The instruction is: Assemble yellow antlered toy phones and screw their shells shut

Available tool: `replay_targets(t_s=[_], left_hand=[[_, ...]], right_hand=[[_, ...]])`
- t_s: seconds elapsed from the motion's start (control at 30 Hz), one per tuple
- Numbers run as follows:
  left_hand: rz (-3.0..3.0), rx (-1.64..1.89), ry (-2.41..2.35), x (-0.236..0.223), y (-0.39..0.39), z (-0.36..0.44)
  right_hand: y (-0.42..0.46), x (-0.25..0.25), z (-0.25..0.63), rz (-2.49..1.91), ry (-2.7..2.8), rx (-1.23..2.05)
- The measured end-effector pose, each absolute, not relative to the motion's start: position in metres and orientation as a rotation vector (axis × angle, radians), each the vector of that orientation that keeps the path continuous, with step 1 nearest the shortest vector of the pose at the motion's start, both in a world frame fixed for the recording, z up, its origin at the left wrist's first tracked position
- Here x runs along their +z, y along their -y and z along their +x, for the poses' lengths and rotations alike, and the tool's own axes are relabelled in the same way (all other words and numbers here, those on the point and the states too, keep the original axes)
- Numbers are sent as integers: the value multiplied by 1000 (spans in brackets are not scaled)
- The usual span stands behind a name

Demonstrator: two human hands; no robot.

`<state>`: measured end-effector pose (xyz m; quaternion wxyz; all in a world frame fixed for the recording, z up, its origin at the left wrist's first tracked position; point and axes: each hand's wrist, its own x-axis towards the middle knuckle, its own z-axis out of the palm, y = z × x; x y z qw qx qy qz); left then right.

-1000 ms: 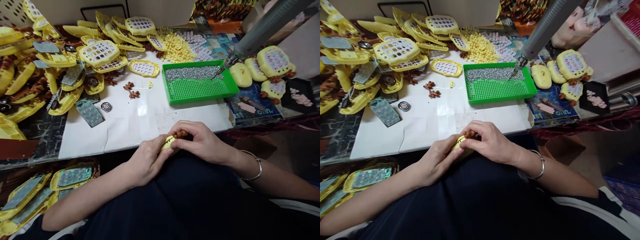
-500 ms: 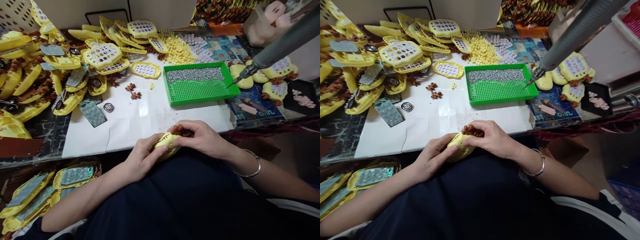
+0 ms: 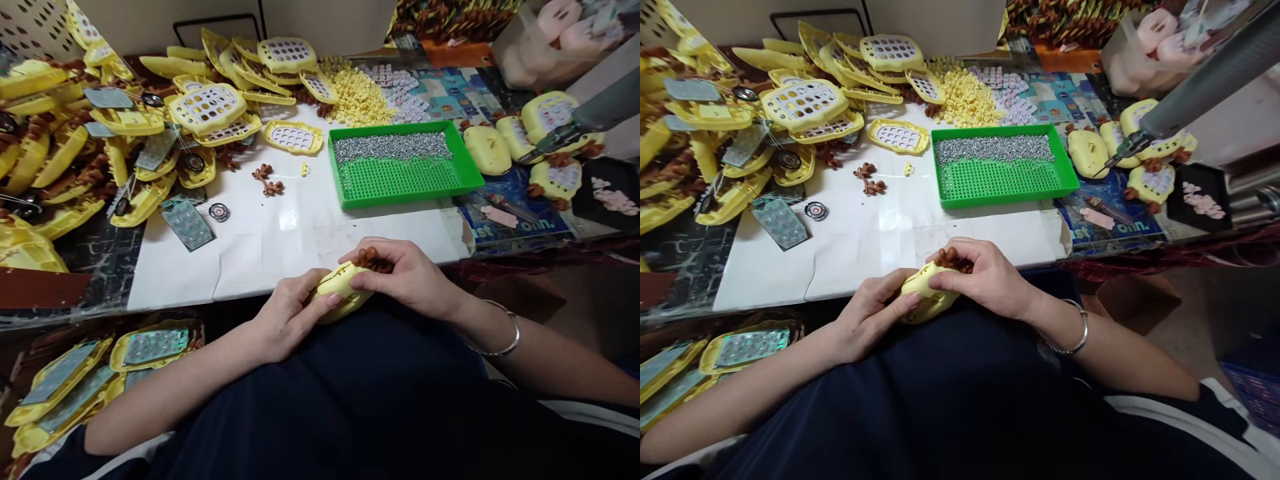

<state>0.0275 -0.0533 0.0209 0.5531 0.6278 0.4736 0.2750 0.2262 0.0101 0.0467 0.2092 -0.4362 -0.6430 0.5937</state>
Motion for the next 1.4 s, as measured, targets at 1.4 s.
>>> replay_targets(t_s=[1.4], left_hand=[[1698, 801, -1244, 25, 47, 33]], right_hand=[[-11, 30, 230, -1036, 1857, 1056]])
